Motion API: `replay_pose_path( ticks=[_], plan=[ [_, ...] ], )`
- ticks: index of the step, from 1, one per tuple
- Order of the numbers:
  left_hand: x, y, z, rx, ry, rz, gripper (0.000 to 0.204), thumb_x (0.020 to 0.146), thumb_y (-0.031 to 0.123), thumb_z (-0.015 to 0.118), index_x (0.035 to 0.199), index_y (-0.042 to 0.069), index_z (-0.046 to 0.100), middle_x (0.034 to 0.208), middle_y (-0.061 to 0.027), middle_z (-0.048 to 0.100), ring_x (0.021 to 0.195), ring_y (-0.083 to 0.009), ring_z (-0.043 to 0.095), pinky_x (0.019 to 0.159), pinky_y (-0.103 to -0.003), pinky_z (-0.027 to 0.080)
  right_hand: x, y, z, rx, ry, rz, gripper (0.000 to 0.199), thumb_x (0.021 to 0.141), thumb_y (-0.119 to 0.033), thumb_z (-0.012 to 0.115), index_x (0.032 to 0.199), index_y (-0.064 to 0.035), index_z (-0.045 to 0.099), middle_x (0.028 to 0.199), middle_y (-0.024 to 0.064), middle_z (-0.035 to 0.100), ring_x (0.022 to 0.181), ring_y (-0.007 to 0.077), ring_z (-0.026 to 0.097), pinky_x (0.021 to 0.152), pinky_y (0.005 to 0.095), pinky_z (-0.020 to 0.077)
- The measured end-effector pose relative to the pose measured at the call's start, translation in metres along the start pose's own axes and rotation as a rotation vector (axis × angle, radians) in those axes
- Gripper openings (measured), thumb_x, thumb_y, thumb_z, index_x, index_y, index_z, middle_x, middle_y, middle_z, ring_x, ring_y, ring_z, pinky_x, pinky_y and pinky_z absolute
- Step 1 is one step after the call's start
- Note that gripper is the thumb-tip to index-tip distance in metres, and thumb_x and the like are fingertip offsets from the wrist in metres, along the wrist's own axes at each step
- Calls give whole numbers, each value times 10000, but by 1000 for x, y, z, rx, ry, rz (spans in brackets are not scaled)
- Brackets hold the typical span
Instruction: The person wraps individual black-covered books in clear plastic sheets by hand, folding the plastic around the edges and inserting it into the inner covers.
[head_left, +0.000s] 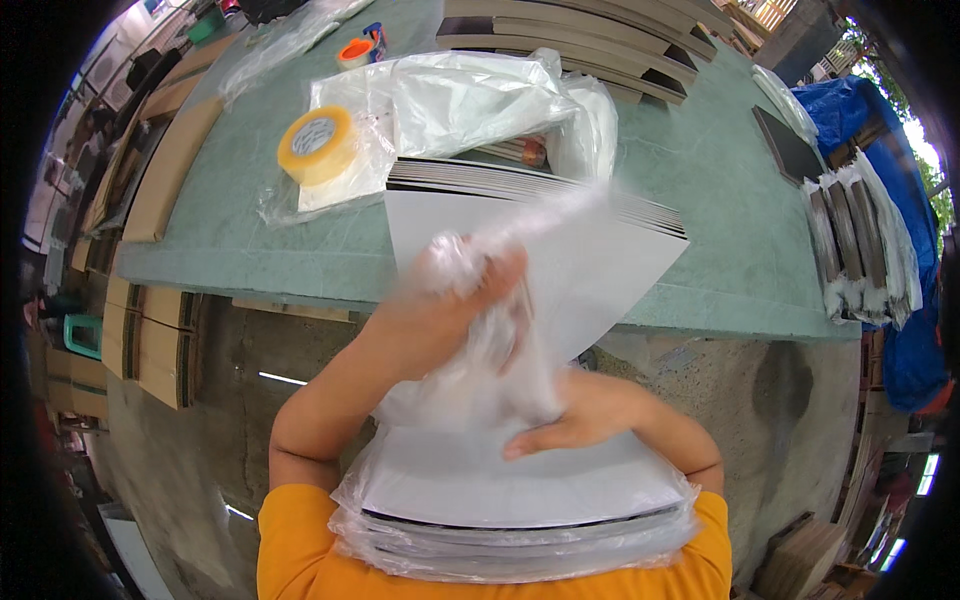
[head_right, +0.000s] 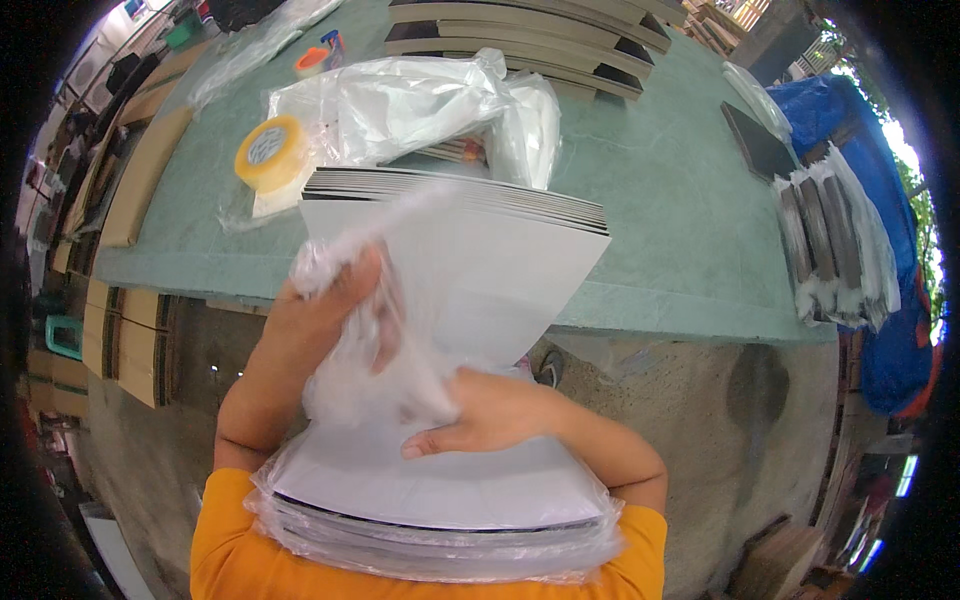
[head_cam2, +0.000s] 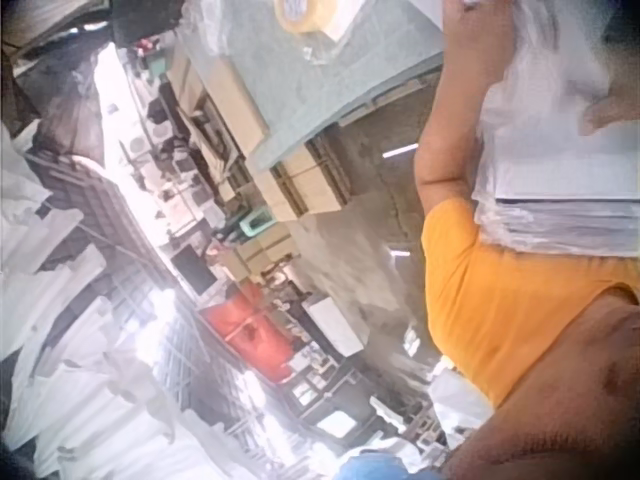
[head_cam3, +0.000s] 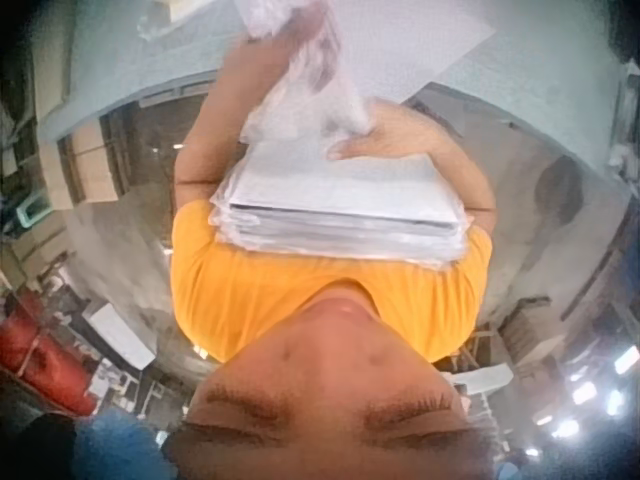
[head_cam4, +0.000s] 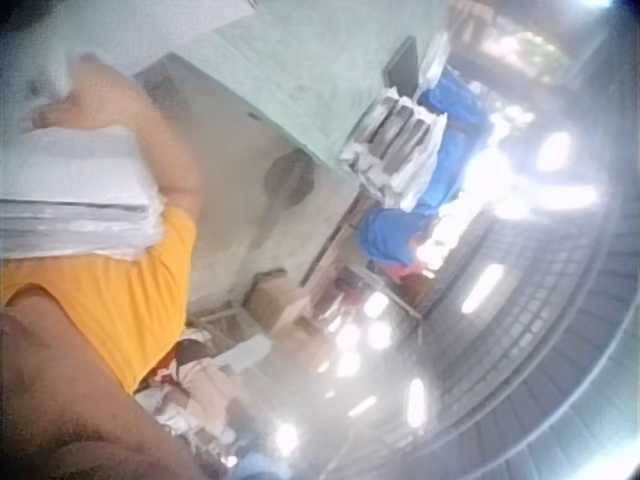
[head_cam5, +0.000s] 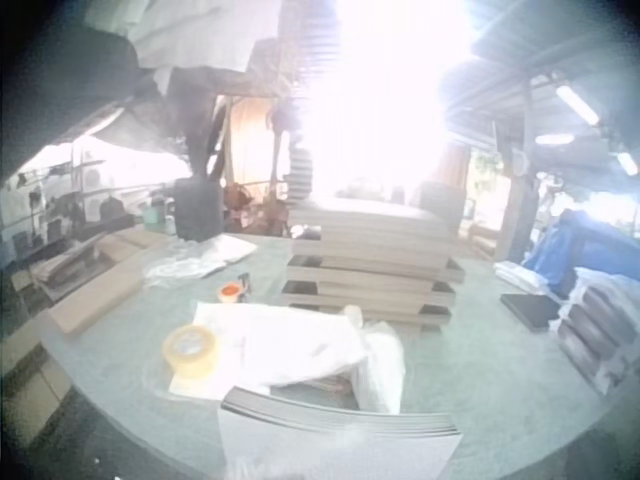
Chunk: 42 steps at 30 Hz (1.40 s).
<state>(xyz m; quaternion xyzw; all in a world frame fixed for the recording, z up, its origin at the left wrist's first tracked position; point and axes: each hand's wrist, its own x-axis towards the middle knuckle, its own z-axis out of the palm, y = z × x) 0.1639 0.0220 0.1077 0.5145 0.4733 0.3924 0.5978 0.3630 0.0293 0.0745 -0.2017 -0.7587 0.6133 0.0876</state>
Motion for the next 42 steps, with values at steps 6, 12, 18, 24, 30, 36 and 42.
replay_pose_path(
  ticks=[6,12,18,24,30,36,42],
  plan=[
    [11,-14,-49,231,-911,9,394,749,150,640,1082,25,472,912,-82,602,770,-146,560,720,-296,445,-36,30,-42,736,-243,52,313,799,-246,562,928,39,548,815,143,584,729,207,575,668,309,469],
    [-22,12,-37,316,-948,210,299,742,76,517,1037,22,507,762,-148,588,706,-259,593,606,-349,467,-45,22,-27,-712,-191,160,347,718,-236,613,966,1,560,876,158,586,876,272,555,845,406,405],
    [-10,-63,-38,1720,-686,-16,246,717,205,559,846,-5,569,720,-128,573,720,-273,580,611,-372,450,-44,-12,-12,-1068,-236,431,269,658,-163,628,896,-47,585,740,134,590,679,286,575,751,394,424],
    [-27,-18,-50,861,-441,228,290,677,225,656,845,12,555,815,-124,591,753,-282,583,642,-349,468,-65,11,-57,-455,1350,133,93,748,-95,548,786,-10,557,674,37,550,606,116,508,556,242,406],
    [8,-15,-91,1048,794,521,523,569,-63,594,1057,118,545,963,-88,522,790,-247,527,639,-324,452,-30,6,-20,-1017,1136,-65,485,614,53,439,1075,-45,549,886,107,539,724,191,519,660,290,436],
    [-7,-23,-79,1215,456,621,515,549,-58,596,1034,114,597,1047,-97,510,892,-261,514,742,-311,437,-49,20,-37,-960,1257,-96,567,526,121,405,1027,-56,603,883,110,552,716,180,529,631,257,442],
    [4,-17,-86,1029,442,768,415,545,-87,594,940,40,601,897,-80,576,799,-214,542,722,-282,434,-64,12,-36,-435,1198,-216,302,555,83,553,825,-11,650,747,83,584,666,148,546,598,223,434]
  ],
)
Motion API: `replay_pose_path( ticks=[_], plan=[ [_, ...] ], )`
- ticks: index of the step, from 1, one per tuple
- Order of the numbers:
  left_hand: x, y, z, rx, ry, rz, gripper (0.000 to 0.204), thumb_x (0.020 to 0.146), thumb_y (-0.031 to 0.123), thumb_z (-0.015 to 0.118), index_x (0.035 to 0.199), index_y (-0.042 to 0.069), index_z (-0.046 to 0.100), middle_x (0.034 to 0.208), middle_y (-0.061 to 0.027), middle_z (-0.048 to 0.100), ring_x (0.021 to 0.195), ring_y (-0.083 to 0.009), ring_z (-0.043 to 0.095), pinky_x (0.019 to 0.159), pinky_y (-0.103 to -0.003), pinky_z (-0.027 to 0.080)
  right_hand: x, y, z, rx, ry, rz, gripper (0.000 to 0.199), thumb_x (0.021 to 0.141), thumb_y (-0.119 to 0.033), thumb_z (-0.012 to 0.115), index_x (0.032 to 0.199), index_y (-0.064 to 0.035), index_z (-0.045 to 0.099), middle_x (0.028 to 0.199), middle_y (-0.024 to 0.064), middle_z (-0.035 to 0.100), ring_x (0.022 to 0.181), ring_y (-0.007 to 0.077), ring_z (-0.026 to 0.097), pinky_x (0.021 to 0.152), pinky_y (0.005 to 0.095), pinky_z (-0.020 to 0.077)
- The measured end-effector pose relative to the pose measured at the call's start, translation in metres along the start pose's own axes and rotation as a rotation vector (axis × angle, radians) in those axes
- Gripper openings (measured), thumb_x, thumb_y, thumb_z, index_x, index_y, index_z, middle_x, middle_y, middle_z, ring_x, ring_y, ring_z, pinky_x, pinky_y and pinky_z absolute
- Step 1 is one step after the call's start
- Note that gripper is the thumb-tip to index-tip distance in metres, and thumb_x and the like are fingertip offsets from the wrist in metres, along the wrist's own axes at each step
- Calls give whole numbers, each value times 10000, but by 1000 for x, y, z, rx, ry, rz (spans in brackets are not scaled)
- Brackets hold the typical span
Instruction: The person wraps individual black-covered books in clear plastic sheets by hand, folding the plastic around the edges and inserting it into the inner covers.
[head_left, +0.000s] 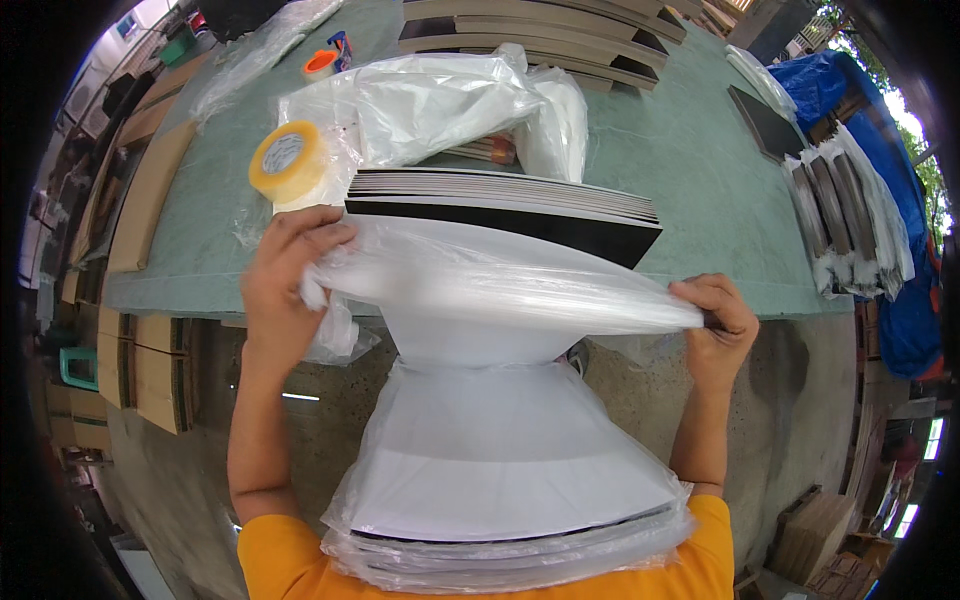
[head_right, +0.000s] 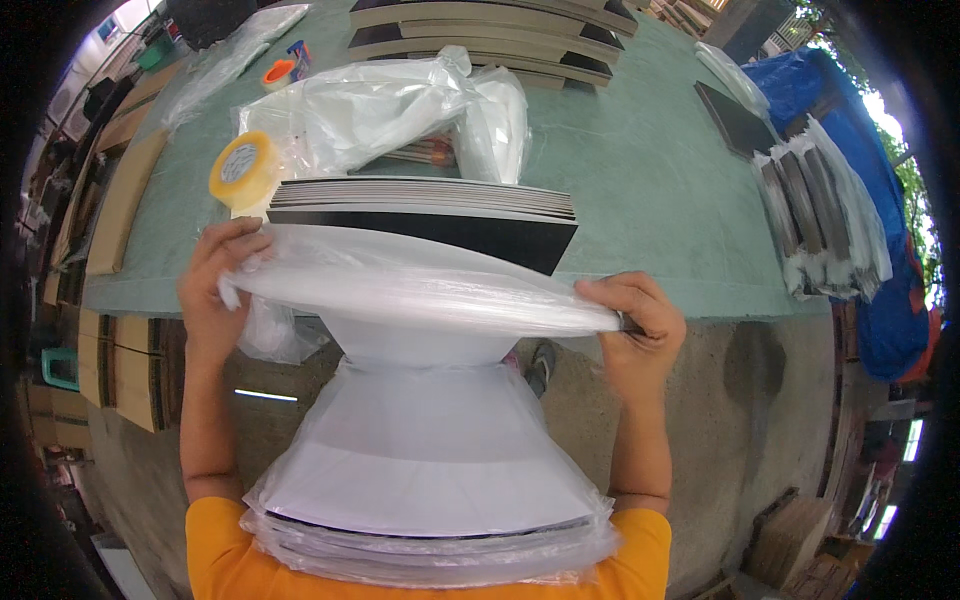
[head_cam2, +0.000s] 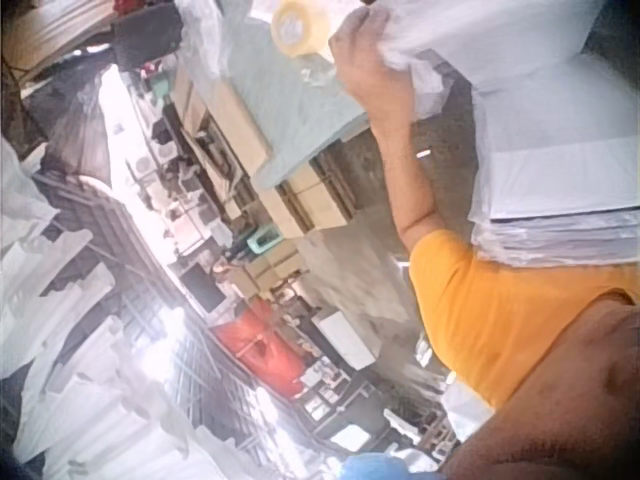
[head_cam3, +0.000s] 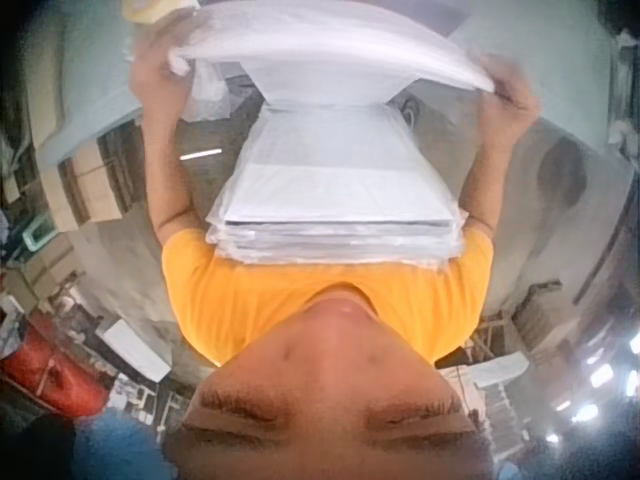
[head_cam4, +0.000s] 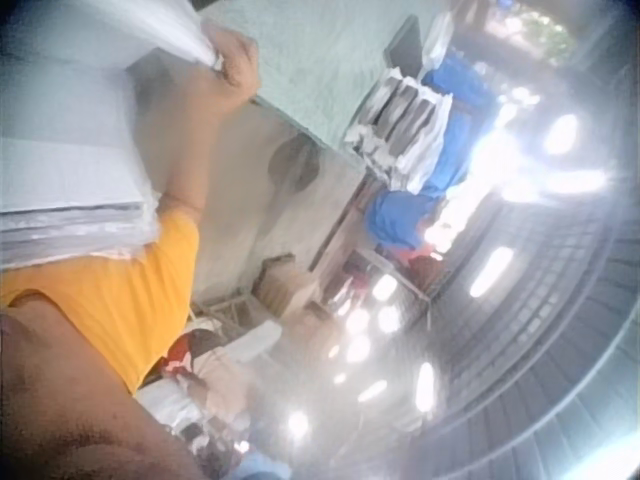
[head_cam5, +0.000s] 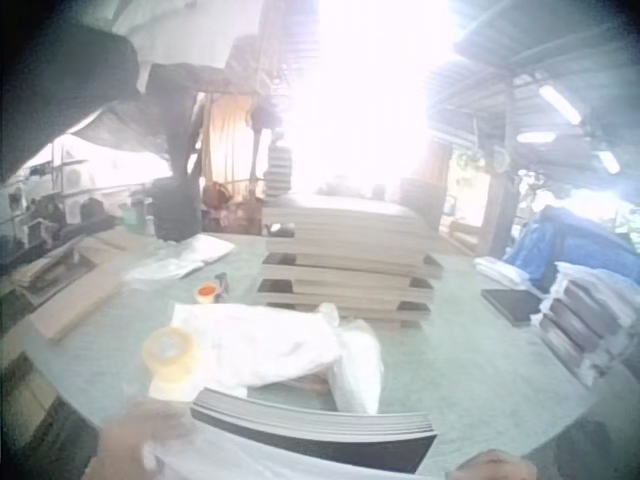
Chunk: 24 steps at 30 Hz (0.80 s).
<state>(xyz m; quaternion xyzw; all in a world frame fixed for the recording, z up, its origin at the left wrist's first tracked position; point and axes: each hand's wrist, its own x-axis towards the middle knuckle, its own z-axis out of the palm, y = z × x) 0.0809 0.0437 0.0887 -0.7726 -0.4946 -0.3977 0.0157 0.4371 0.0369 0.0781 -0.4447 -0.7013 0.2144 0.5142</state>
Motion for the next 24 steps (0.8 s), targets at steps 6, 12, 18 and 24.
replay_pose_path(
  ticks=[6,12,18,24],
  plan=[
    [-17,-37,-22,-1153,-399,-549,290,497,-35,658,777,-15,589,782,-100,592,656,-161,553,636,-281,440,-6,30,-33,693,-388,459,231,637,-69,653,844,17,596,773,89,594,693,139,560,600,211,439],
    [-139,-70,73,-848,-707,-1156,209,679,118,562,859,17,592,875,-83,580,856,-179,526,784,-278,390,-98,149,40,918,-779,966,235,664,-146,635,841,3,597,776,57,603,721,139,566,632,250,453],
    [-221,-86,135,-270,-852,-1032,387,832,287,460,1099,9,499,1050,-149,542,991,-211,501,861,-324,382,-164,193,92,150,-804,1064,156,715,-120,540,809,-8,592,769,71,594,736,142,553,676,247,431],
    [-101,-46,21,-556,-553,-764,255,726,188,537,887,-3,591,864,-133,596,773,-220,571,675,-305,444,-48,88,9,238,-533,744,201,768,-157,483,787,1,606,741,90,592,659,133,510,646,258,405]
  ],
)
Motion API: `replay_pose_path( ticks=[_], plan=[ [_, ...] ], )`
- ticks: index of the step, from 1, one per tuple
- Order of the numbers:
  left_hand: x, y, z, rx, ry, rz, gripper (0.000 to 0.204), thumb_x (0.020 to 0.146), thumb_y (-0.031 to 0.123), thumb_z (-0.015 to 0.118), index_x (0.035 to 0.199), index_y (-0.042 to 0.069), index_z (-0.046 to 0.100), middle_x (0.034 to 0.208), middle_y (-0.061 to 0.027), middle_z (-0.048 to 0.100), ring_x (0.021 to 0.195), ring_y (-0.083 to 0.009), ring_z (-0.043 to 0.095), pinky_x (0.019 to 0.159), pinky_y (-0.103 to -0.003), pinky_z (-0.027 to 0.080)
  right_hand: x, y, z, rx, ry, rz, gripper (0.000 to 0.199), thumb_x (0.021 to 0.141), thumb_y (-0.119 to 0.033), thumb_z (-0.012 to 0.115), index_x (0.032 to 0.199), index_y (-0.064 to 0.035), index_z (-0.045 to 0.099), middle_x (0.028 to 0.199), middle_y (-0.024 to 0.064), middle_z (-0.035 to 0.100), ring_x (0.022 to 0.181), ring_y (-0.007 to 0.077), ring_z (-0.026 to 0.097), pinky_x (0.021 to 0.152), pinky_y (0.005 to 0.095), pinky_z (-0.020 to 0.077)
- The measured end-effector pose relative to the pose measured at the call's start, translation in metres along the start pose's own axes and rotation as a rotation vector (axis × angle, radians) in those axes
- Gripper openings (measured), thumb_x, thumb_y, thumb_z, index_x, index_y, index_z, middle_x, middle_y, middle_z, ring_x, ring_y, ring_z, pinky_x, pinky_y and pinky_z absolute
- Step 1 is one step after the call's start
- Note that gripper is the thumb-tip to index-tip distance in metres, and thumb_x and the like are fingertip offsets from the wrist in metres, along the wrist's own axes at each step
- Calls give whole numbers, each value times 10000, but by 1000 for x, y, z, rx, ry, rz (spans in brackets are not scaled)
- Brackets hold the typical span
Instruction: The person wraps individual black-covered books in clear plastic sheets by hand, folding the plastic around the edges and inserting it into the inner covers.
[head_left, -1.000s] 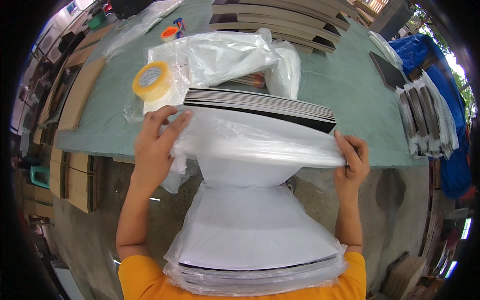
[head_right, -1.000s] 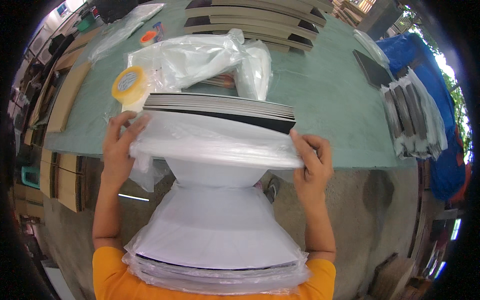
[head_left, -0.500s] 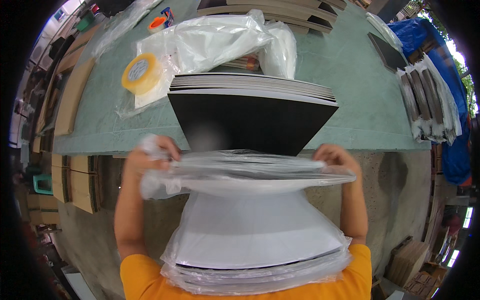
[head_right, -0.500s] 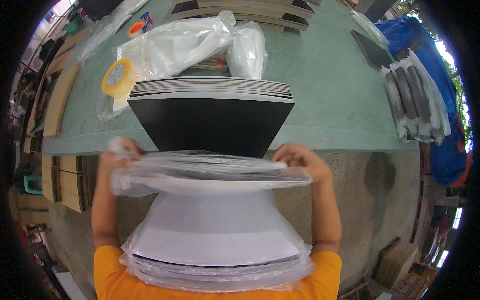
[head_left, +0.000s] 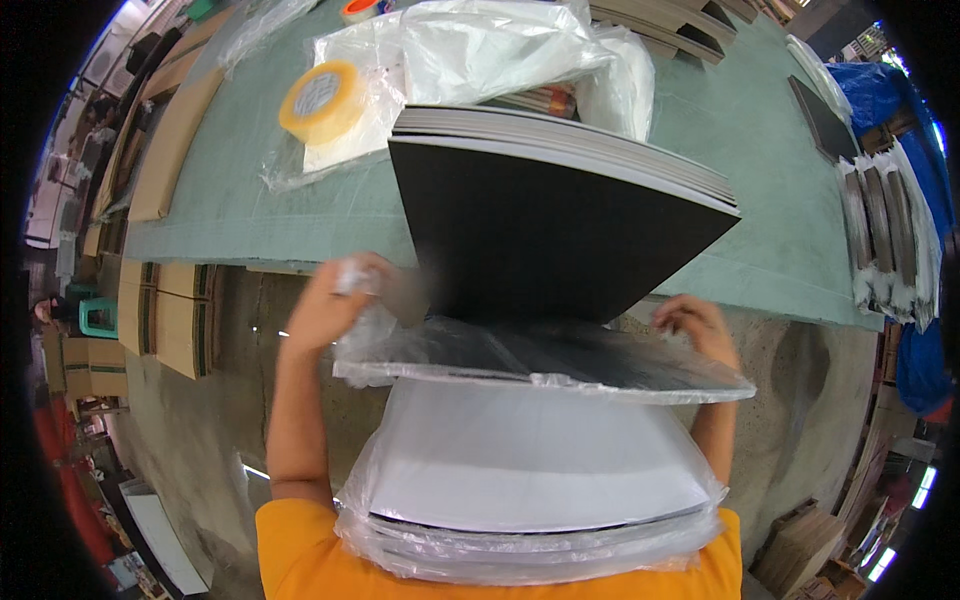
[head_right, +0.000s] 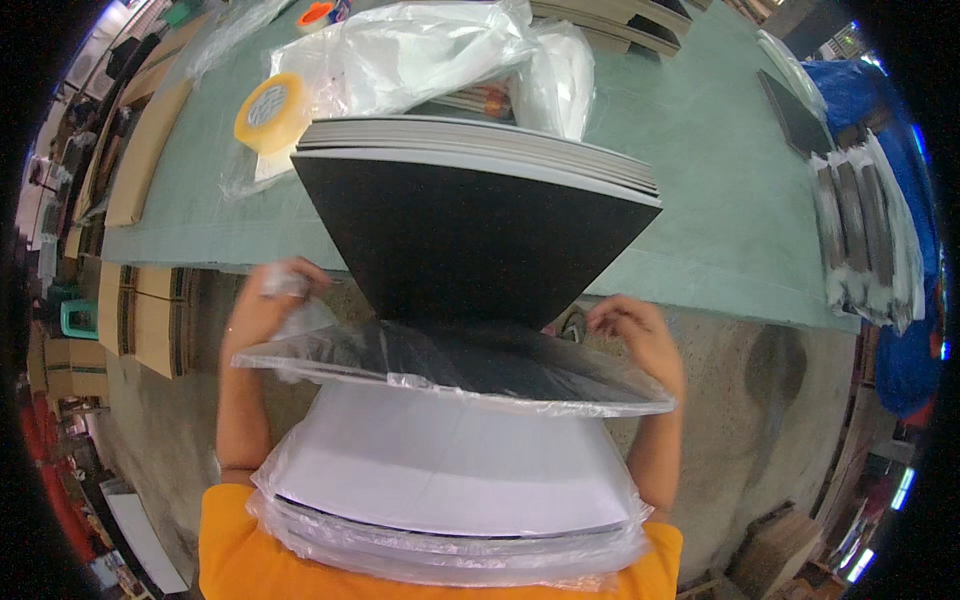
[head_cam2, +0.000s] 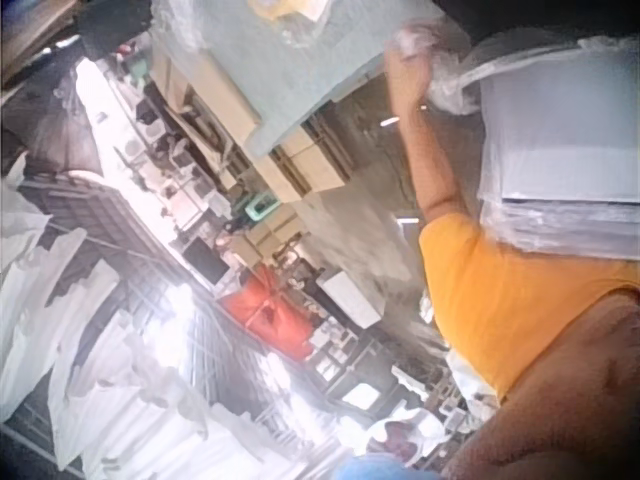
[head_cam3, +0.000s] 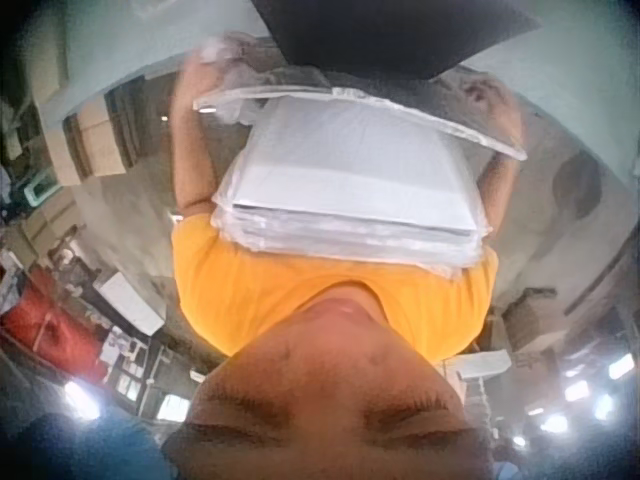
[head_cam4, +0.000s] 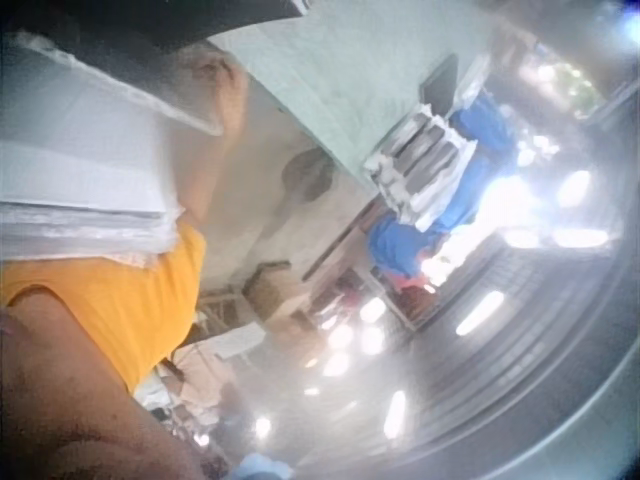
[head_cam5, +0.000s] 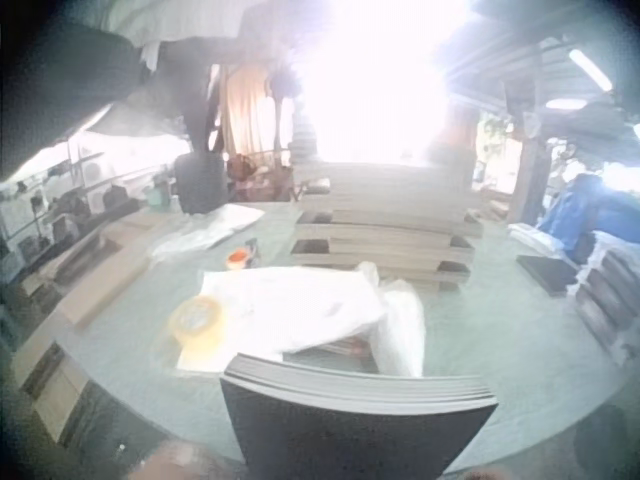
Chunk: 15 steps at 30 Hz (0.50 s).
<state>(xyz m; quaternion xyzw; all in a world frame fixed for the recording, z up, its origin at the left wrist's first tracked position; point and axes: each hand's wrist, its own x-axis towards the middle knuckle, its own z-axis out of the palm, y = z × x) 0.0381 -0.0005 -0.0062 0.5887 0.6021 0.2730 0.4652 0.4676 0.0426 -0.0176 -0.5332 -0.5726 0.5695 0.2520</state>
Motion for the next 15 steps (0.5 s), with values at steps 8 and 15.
replay_pose_path(
  ticks=[8,15],
  plan=[
    [-12,61,68,-80,-913,410,246,726,129,538,956,52,578,976,-132,578,855,-292,566,739,-348,451,-14,-41,58,-31,-1191,-353,491,837,-391,474,1171,-31,485,1294,173,356,1205,340,311,988,417,240],
    [48,-42,132,224,-384,276,147,793,168,537,843,35,572,797,-162,598,776,-305,590,662,-364,450,25,78,91,-686,-626,94,615,840,-511,378,1183,-3,435,1239,209,403,1164,324,371,972,375,270]
  ],
)
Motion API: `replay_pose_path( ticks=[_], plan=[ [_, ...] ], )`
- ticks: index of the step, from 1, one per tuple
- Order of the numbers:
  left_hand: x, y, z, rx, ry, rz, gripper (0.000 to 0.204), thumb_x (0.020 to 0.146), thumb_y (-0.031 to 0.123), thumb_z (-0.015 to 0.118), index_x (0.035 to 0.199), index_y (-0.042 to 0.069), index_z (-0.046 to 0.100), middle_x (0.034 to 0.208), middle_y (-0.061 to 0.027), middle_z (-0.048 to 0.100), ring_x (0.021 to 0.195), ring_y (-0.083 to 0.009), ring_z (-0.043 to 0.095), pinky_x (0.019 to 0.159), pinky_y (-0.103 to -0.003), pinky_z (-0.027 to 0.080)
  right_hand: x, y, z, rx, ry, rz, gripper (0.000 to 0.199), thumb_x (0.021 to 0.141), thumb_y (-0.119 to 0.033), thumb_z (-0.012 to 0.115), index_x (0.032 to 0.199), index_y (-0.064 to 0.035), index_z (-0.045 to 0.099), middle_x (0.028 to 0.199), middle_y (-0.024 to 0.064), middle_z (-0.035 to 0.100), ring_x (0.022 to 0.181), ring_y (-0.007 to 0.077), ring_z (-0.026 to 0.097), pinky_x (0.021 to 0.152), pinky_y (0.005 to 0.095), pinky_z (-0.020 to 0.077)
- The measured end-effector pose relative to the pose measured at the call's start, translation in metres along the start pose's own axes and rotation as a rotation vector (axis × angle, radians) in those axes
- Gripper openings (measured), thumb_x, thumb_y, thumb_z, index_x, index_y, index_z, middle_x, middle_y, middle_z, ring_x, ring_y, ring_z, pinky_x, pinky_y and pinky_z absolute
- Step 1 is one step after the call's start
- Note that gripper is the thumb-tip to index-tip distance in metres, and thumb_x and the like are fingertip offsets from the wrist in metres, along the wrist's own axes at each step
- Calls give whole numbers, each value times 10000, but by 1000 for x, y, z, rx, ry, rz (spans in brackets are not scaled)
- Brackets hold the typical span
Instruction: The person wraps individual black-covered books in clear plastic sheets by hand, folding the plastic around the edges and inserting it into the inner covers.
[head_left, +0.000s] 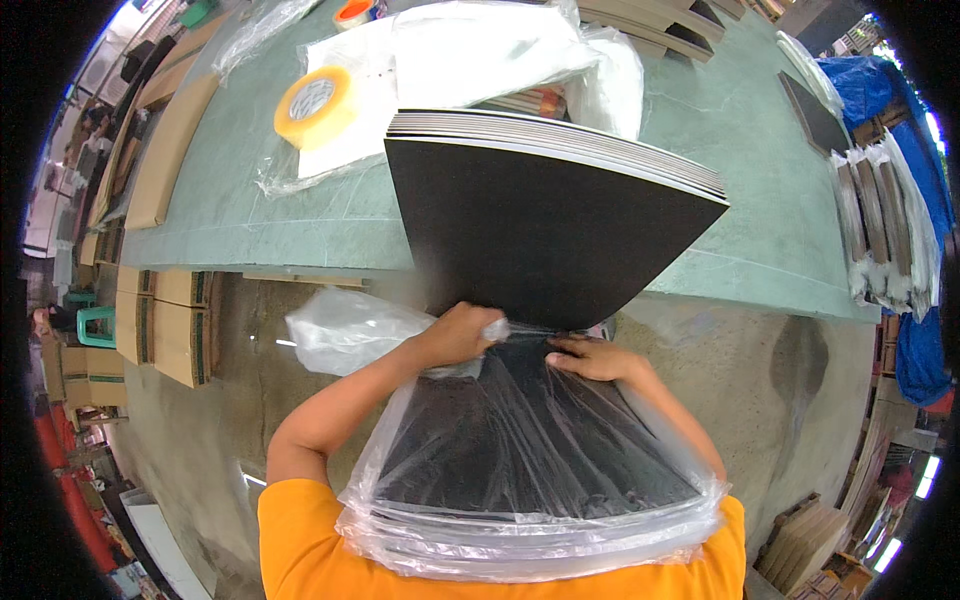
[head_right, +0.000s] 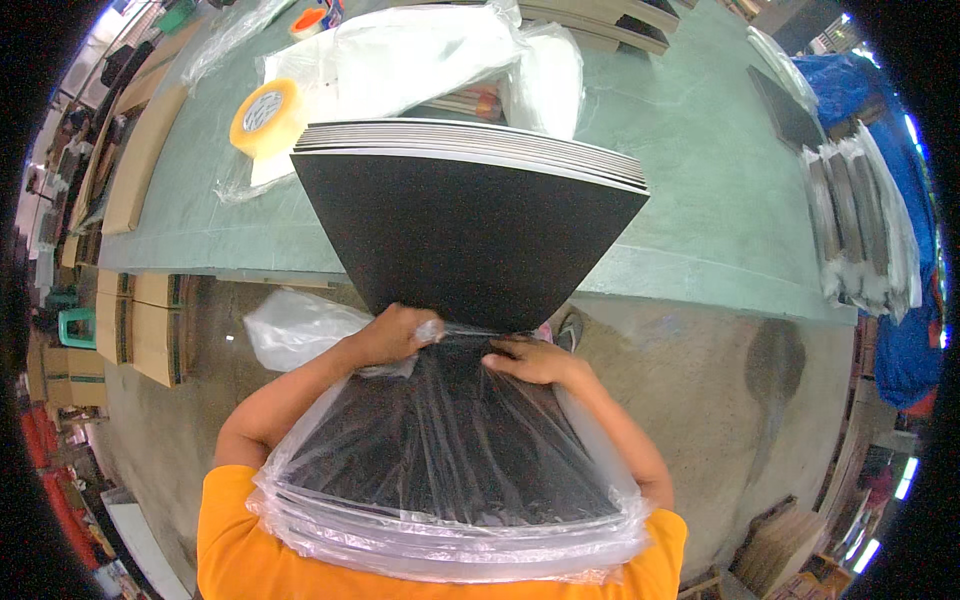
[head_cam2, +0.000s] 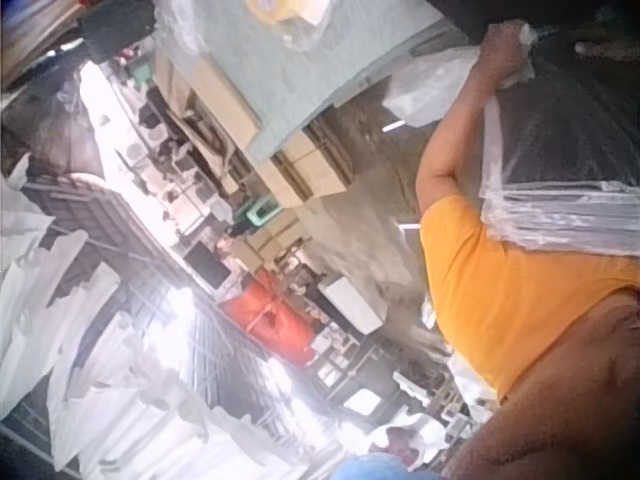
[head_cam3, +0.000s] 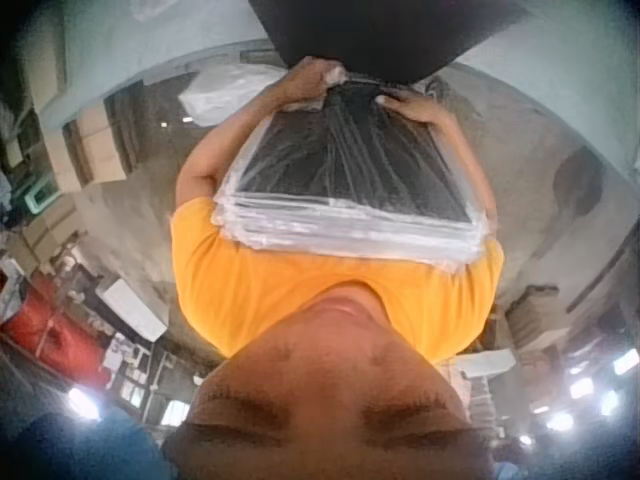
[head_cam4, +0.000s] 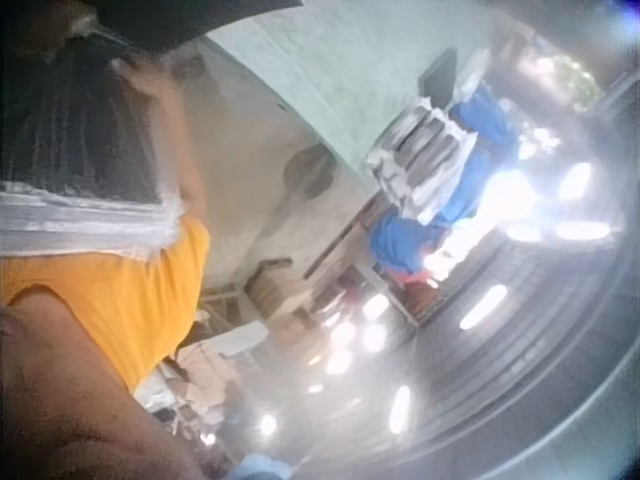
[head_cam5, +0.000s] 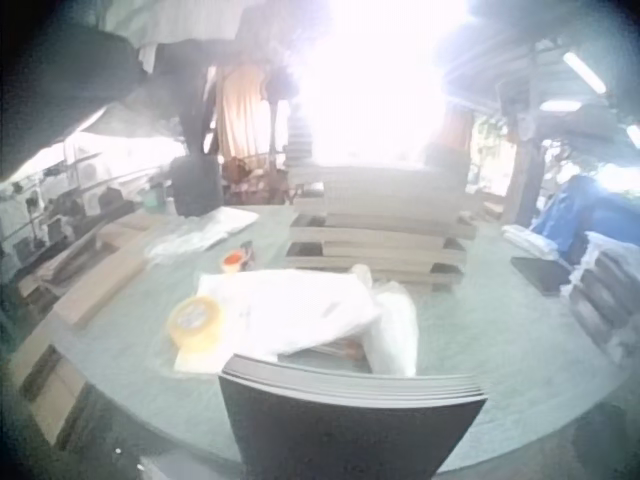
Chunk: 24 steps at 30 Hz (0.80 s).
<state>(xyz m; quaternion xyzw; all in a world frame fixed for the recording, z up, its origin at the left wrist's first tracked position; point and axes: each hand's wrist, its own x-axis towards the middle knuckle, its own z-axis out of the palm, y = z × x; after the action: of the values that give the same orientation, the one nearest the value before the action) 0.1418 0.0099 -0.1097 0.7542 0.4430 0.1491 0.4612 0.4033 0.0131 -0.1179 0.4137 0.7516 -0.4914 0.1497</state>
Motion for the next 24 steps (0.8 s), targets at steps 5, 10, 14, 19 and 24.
replay_pose_path(
  ticks=[5,10,14,19,24],
  plan=[
    [36,136,-60,-106,448,555,414,792,290,581,1101,31,489,913,-90,552,759,-201,556,703,-290,421,-34,-101,-72,694,326,-542,415,804,-336,544,1013,22,527,911,96,585,840,172,543,749,306,435],
    [11,147,-110,-494,208,85,666,568,-66,698,1166,48,429,745,-14,542,664,-56,505,606,-184,393,-74,-110,-101,751,336,-501,291,702,-83,672,951,21,562,867,41,596,799,105,539,725,265,436],
    [5,141,-111,-465,200,39,628,553,-54,698,1127,37,461,660,18,509,610,-34,483,563,-167,373,-71,-82,-89,581,144,-458,295,681,-121,700,921,-2,577,848,13,597,809,101,524,739,264,417],
    [4,133,-94,-526,89,174,702,619,240,750,1212,97,405,1047,-79,537,961,-155,514,831,-284,393,-73,-99,-94,954,732,-439,305,685,-183,698,901,-4,580,829,42,585,815,119,526,740,259,409],
    [-5,134,-97,-93,235,199,800,626,285,733,1282,132,302,1126,-108,505,957,-240,533,823,-318,407,-91,-93,-100,604,1368,-714,267,697,-163,679,883,-4,574,798,88,578,772,172,544,701,278,424]
  ],
)
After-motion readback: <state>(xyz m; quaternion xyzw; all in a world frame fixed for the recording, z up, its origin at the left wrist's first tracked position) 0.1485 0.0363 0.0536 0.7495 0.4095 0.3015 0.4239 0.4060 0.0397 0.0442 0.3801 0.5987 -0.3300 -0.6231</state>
